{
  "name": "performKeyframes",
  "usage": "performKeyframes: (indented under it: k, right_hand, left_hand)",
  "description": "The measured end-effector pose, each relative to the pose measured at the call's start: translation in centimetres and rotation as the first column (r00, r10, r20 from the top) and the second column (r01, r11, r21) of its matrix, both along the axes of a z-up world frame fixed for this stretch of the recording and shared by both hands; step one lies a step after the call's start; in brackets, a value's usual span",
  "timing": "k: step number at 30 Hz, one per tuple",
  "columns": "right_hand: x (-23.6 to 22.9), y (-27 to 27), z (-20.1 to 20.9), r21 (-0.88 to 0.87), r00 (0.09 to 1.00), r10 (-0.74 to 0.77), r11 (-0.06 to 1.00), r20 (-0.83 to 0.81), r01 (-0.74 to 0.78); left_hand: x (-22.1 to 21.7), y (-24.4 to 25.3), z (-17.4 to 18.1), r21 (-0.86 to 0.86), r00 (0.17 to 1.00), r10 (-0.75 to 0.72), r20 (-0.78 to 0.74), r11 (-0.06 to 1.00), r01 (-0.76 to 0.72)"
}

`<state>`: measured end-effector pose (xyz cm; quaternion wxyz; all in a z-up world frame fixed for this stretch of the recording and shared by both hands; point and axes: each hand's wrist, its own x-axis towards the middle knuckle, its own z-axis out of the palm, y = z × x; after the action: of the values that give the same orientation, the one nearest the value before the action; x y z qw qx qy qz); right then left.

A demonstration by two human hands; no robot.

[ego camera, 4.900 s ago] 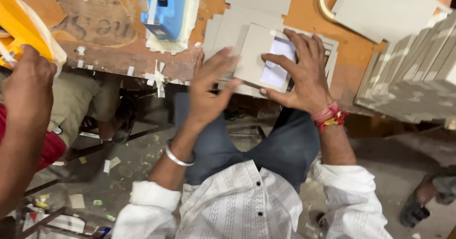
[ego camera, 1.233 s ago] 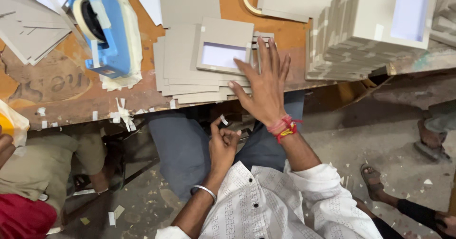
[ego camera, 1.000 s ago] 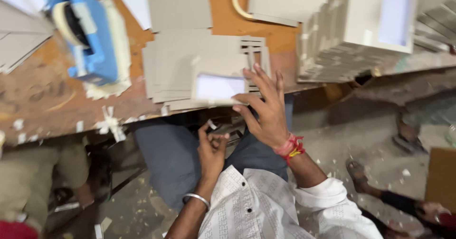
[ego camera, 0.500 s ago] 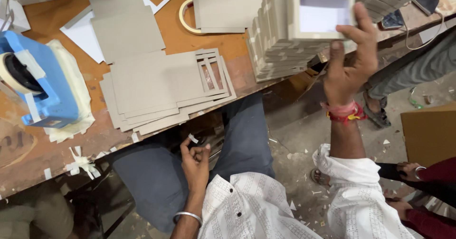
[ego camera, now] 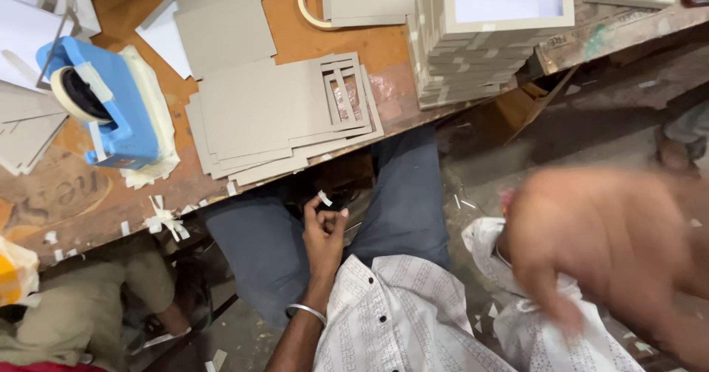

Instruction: The person assembles small cardboard frames by applying adhesive strips to the edges of flat pieces and pressing them together. They handle the pieces one at a time, aligning edges and stacking completed frames on the table.

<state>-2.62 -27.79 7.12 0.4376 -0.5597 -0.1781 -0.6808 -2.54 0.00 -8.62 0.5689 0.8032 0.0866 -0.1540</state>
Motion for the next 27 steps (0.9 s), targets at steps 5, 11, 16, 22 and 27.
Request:
performKeyframes:
  k: [5,11,16,22,27]
  right_hand:
    - [0.2,1.4,1.6,-0.238,0.979,-0.185,0.951,0.083,0.199]
    - [4.0,9.3,-4.7,-0.357,0.637,0.001,0.828,-0.771,-0.434]
    - [5.8,9.6,-8.4,-0.344,0.634,-0.118,0.907,-0.764,-0.245]
    - [8.7,7.9,-8.6,-0.492,0.659,-0.268,0.852,-0.702,-0.178]
    - [7.7,7.5,-10.5,-0.536,0.749,-0.266,0.833,-0.606,-0.138]
  left_hand:
    - [0.0,-1.3,0.4,0.050,0.999,-0.024,0.025,0.998,0.023]
    - [-1.6,-0.4,1.3,0.444,0.937,-0.339,-0.087,0.829,0.341]
    - [-3.8,0.0,2.1,0.645,0.872,-0.473,-0.124,0.629,0.433]
    - [-5.6,0.5,4.6,0.606,0.925,-0.354,-0.140,0.708,0.363]
    - [-6.1,0.9,4.8,0.501,0.974,-0.211,-0.087,0.835,0.226]
